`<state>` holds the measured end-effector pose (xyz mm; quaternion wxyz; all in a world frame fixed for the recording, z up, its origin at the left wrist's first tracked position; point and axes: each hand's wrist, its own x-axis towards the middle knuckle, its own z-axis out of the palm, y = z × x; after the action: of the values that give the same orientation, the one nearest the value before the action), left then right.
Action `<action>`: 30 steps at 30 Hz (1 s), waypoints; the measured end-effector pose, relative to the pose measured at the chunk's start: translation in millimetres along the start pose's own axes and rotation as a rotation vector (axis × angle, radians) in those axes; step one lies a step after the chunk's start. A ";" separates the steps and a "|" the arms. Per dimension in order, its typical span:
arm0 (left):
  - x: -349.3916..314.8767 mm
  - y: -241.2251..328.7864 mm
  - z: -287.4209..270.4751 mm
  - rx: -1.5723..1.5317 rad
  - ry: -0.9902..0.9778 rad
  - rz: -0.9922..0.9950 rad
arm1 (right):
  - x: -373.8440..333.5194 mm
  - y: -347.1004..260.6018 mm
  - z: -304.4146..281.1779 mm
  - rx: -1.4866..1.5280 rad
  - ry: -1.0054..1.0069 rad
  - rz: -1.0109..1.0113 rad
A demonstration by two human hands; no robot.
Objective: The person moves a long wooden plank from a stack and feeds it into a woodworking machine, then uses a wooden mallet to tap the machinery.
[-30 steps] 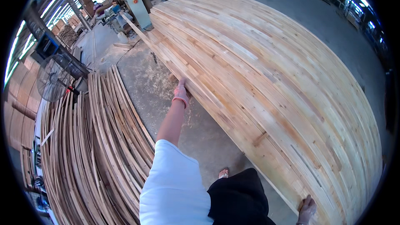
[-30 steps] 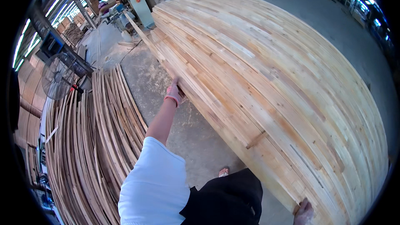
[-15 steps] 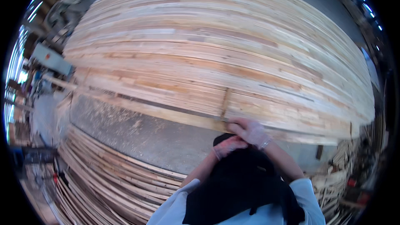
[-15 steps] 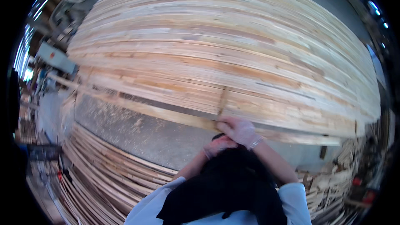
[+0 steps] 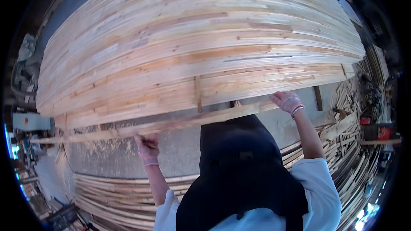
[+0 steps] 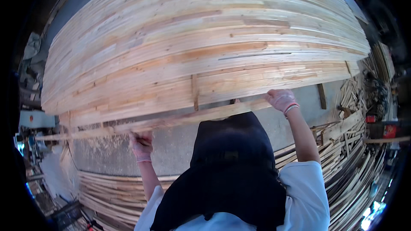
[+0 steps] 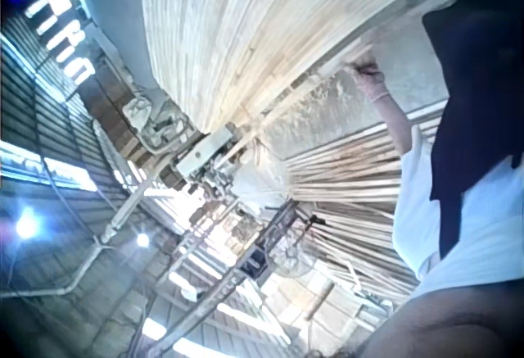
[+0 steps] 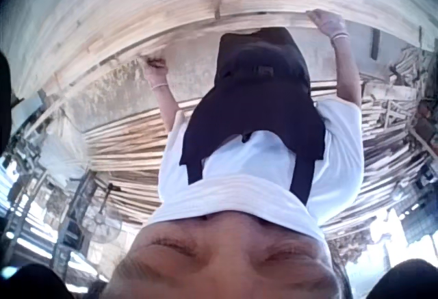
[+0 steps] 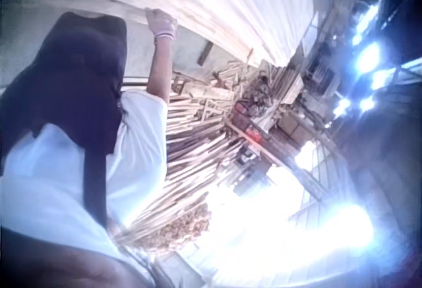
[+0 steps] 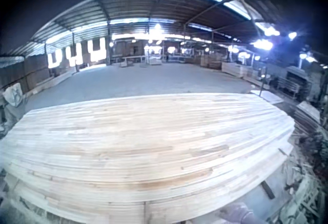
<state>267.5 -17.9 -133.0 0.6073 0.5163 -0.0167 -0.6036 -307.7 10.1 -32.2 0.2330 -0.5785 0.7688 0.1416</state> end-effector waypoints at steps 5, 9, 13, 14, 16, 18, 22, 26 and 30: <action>-23.5 -8.7 20.9 -0.114 -0.121 -0.069 | 19.3 -54.3 41.5 0.241 -0.160 -0.218; -31.2 -95.4 22.7 0.173 -0.601 -0.328 | 10.0 -147.0 13.3 0.292 -0.334 -0.375; -95.4 -123.6 129.1 0.219 -0.685 -0.470 | 37.7 -163.4 22.8 0.677 -0.416 -0.569; -94.6 -125.0 135.2 0.238 -0.687 -0.412 | 44.5 -168.0 17.3 0.655 -0.391 -0.583; -66.7 -129.5 105.2 0.181 -0.546 -0.384 | 57.2 -167.8 -1.3 0.574 -0.311 -0.613; -44.7 -112.3 83.5 0.184 -0.390 -0.322 | 77.9 -145.3 -5.6 0.365 -0.171 -0.561; -22.9 -67.0 58.8 0.029 -0.206 -0.086 | 120.2 -87.4 -11.3 0.175 -0.019 -0.422; 18.1 -78.9 61.2 -0.387 -0.173 0.157 | 163.2 -37.9 -35.9 0.048 0.062 -0.190; 46.4 -114.5 178.3 -0.225 -0.136 -0.136 | 205.2 -2.4 -59.3 -0.033 0.191 -0.033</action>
<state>83.3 -131.0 -151.9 0.6164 0.4030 0.0450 -0.6750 -362.6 -188.5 -88.7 0.1513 -0.6058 0.7753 0.0944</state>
